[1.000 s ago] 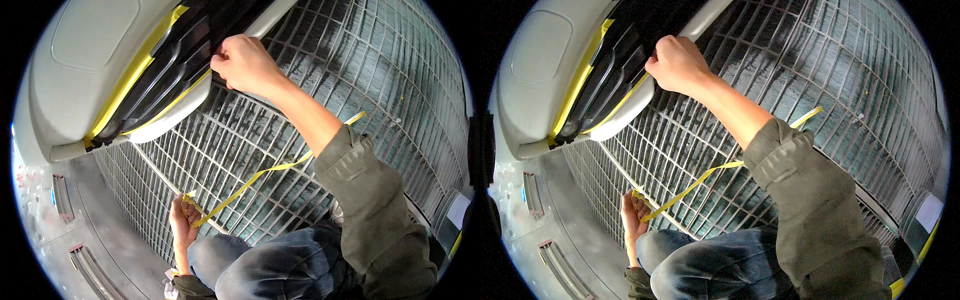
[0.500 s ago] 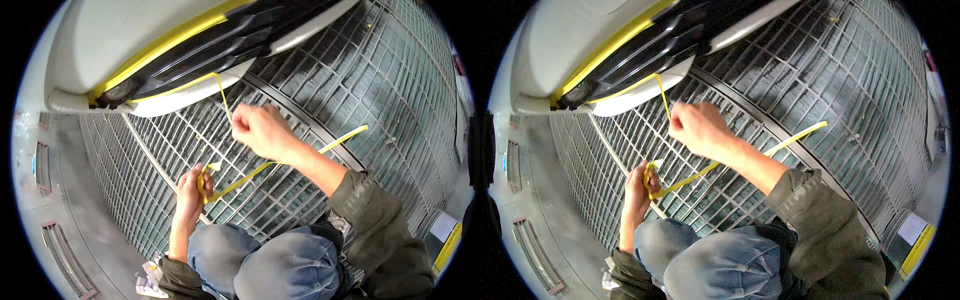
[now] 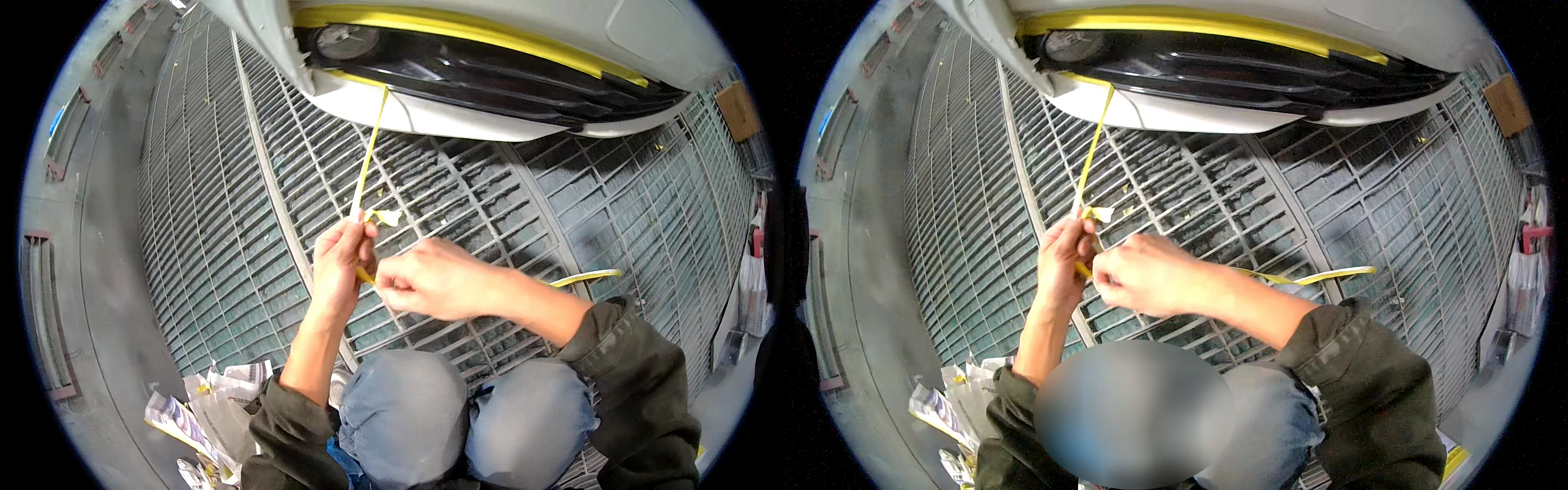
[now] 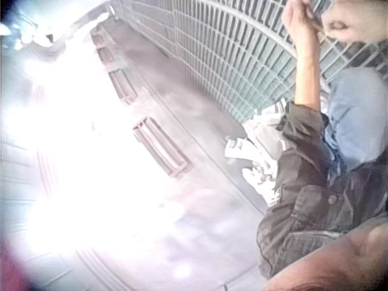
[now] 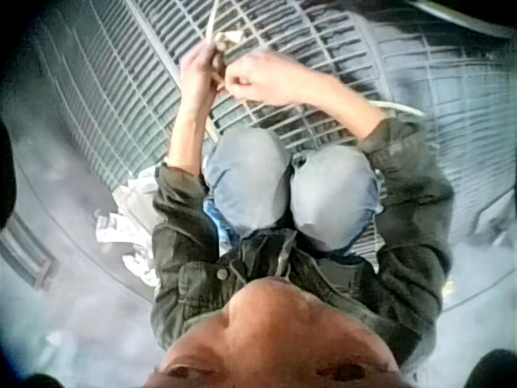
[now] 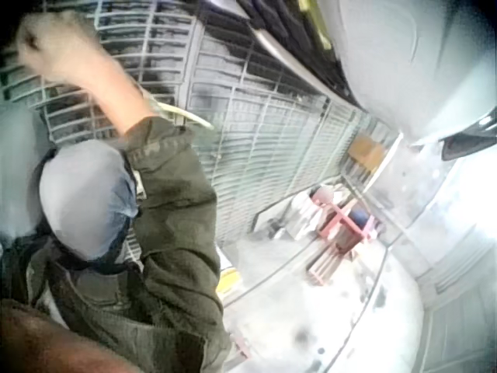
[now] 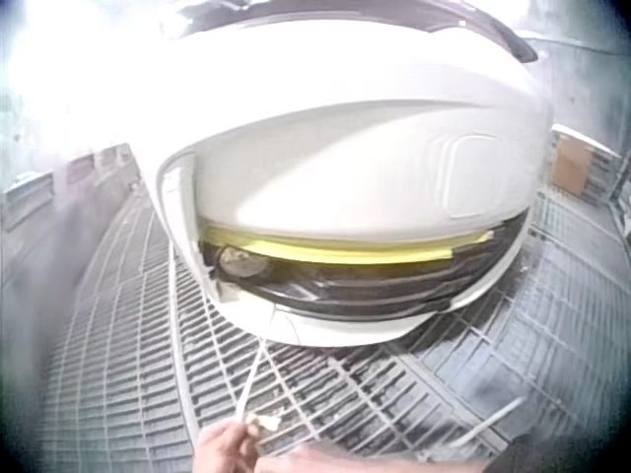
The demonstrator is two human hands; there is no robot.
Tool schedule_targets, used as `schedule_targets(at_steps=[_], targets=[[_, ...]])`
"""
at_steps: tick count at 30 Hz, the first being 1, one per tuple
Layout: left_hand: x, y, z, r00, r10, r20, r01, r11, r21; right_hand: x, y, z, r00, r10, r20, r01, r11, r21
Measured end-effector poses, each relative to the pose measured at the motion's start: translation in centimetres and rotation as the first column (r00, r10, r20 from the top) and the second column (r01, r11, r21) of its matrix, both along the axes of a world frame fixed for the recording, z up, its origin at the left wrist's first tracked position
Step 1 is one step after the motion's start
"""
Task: The person applies yellow masking tape along the edges of a white car bumper, carefully smoothing it down to cover the black trim. They repeatedly tear off pieces of tape and press them onto the bumper's contours.
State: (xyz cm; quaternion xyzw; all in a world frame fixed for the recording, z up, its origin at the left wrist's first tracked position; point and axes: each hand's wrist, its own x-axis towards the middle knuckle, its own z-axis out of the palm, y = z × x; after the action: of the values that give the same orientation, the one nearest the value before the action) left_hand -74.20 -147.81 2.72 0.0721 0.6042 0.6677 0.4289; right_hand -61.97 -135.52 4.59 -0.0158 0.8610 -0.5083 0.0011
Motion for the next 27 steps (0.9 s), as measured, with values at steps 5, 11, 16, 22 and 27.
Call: schedule_targets(at_steps=[5, 11, 16, 22, 27], targets=[[-0.5, -5.3, 1.3, 0.972, -0.024, -0.236, 0.0, 0.995, -0.1, -2.7, 1.6, 0.5, 0.964, -0.035, 0.262, 0.066, 0.992, -0.11], [1.4, -9.4, 2.6, 0.925, -0.15, -0.35, 0.079, 0.975, -0.209, -8.0, 3.1, 0.1, 0.918, -0.067, 0.392, 0.256, 0.852, -0.456], [2.0, -11.8, 2.7, 0.891, -0.288, -0.353, 0.209, 0.947, -0.244, -11.6, 2.9, 0.9, 0.916, -0.192, 0.353, 0.314, 0.891, -0.328], [-0.7, -13.3, 2.6, 0.877, -0.357, -0.322, 0.332, 0.934, -0.133, -9.9, -5.2, 0.9, 0.819, 0.565, 0.094, -0.418, 0.702, -0.577], [-4.8, -12.9, 5.1, 0.746, -0.528, -0.405, 0.604, 0.794, 0.077, -7.5, -5.6, 2.3, 0.719, 0.574, 0.392, -0.172, 0.693, -0.7]])
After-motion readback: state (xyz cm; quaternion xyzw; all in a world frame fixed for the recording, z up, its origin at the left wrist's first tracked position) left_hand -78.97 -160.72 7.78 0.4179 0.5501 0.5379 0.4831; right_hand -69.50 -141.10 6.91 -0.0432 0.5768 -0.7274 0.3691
